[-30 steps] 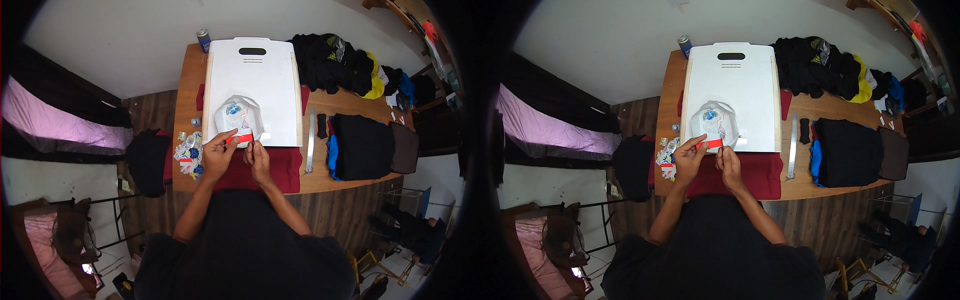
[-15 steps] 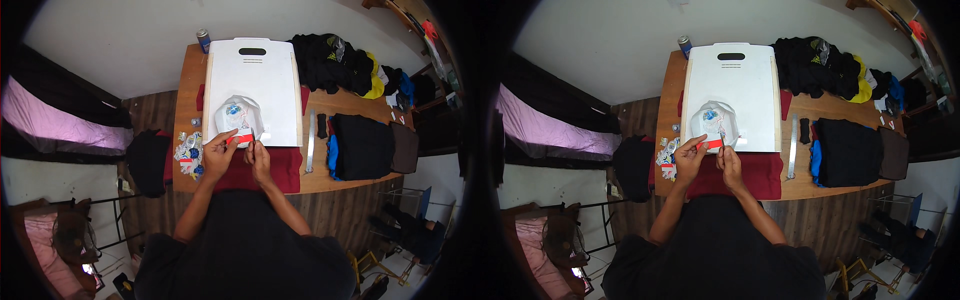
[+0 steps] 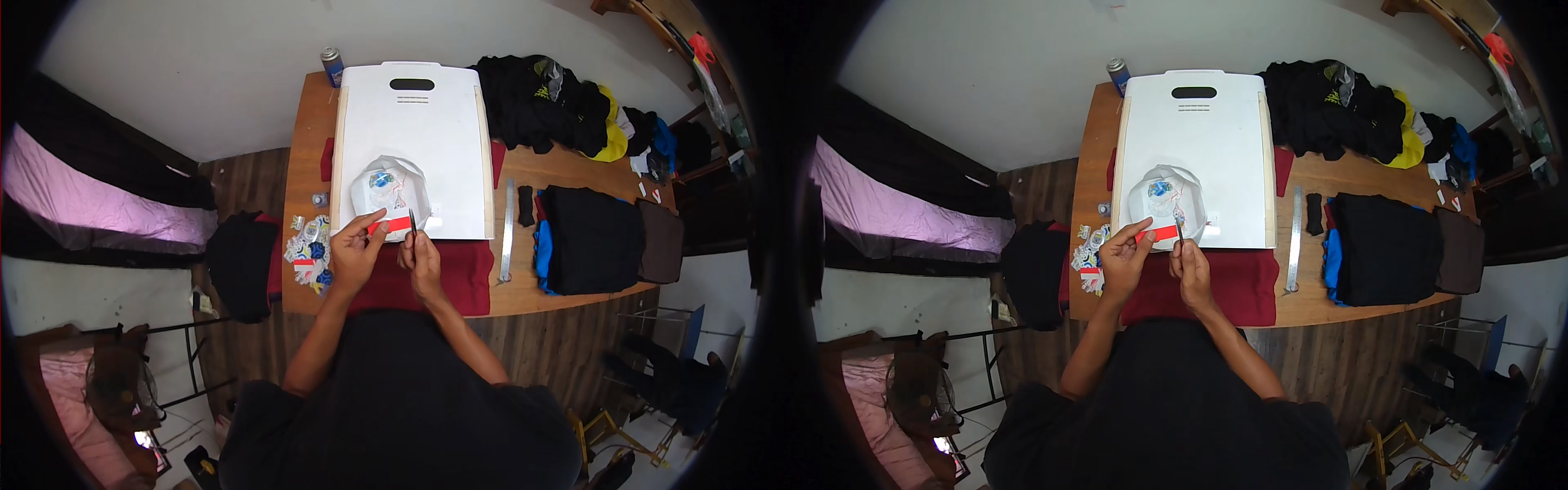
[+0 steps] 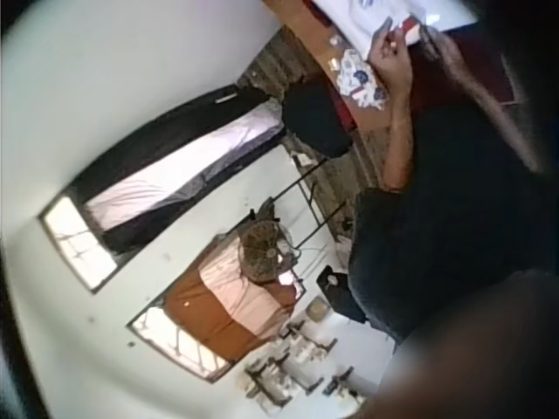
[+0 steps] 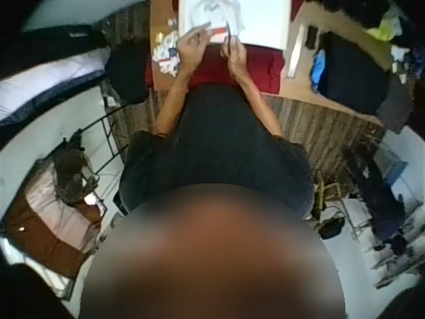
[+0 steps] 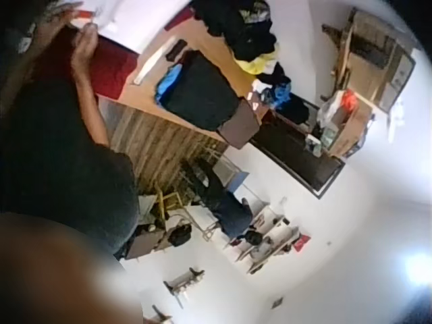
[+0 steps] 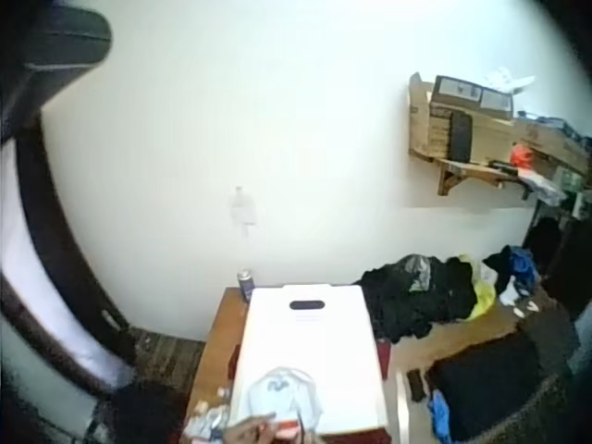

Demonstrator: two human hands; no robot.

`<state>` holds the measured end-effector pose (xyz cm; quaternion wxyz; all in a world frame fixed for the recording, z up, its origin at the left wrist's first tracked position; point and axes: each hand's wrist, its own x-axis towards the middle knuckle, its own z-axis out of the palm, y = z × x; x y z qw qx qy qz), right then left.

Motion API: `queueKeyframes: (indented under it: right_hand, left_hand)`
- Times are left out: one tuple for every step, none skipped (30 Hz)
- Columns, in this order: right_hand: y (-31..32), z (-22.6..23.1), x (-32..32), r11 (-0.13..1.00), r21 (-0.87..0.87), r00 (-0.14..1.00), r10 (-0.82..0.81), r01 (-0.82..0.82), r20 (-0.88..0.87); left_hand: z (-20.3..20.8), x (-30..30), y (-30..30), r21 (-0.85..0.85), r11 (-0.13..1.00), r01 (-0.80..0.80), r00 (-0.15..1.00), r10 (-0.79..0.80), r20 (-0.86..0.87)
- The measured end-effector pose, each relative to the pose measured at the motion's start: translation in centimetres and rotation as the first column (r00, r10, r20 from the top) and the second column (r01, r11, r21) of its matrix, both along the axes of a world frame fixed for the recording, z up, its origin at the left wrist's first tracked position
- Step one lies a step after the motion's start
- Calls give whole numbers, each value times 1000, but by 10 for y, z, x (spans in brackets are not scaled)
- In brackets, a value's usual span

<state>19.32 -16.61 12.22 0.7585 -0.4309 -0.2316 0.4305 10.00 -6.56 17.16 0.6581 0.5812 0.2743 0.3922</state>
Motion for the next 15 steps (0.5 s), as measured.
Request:
queueKeyframes:
  right_hand:
    - [-1, 0, 0, 1000, -1, 1000, 7, -7, -20]
    - [-1, 0, 0, 1000, -1, 1000, 6, -6, -19]
    - [-2, 0, 0, 1000, -4, 1000, 12, -12, -16]
    - [-2, 0, 0, 1000, -6, 1000, 18, -18, -13]
    - [-2, 1, -1, 1000, -7, 1000, 17, -17, -13]
    - [-2, 3, -1, 1000, -12, 1000, 14, -14, -8]
    - [-1, 5, -1, 1000, -16, 1000, 11, -11, -3]
    - [-1, 4, -1, 1000, -16, 1000, 12, -12, -3]
    - [0, 4, -1, 1000, -11, 1000, 11, -11, -6]
    - [0, 3, -1, 1000, -6, 1000, 9, -9, -8]
    - [0, 3, -1, 1000, -6, 1000, 9, -9, -9]
    - [0, 3, -1, 1000, -11, 1000, 6, -6, -11]
    - [1, 3, -1, 1000, -15, 1000, 4, -4, -12]
    - [1, 3, -1, 1000, -15, 1000, 5, -5, -12]
    - [1, 2, -1, 1000, -17, 1000, -2, 2, -17]
  left_hand:
    - [0, 1, 0, 0, 1000, 1, 1000, -1, 0]
    - [1, 1, 1, 2, 1000, -4, 1000, 4, 1]
    - [1, 2, 1, 3, 1000, -9, 1000, 9, 2]
    - [1, 2, 1, 3, 1000, -8, 1000, 8, 2]
    - [-1, 1, 2, 7, 1000, -3, 1000, 3, -1]
    - [-1, 1, 2, 11, 1000, 2, 1000, -2, -3]
    - [-1, 1, 2, 11, 1000, 1, 1000, -1, -4]
    - [-1, 1, 3, 9, 1000, 1, 1000, -1, 3]
    - [0, 1, 3, 7, 1000, 1, 1000, -1, 10]
    - [1, 2, 2, 6, 1000, 1, 1000, -1, 10]
    - [2, 2, 2, 8, 1000, 2, 1000, -2, 14]
    - [3, 2, 1, 10, 1000, 3, 1000, -3, 18]
    - [2, 2, 2, 10, 1000, 2, 1000, -3, 18]
    - [1, 2, 2, 6, 1000, 0, 1000, 0, 16]
    - [1, 2, 2, 3, 1000, -2, 1000, 2, 14]
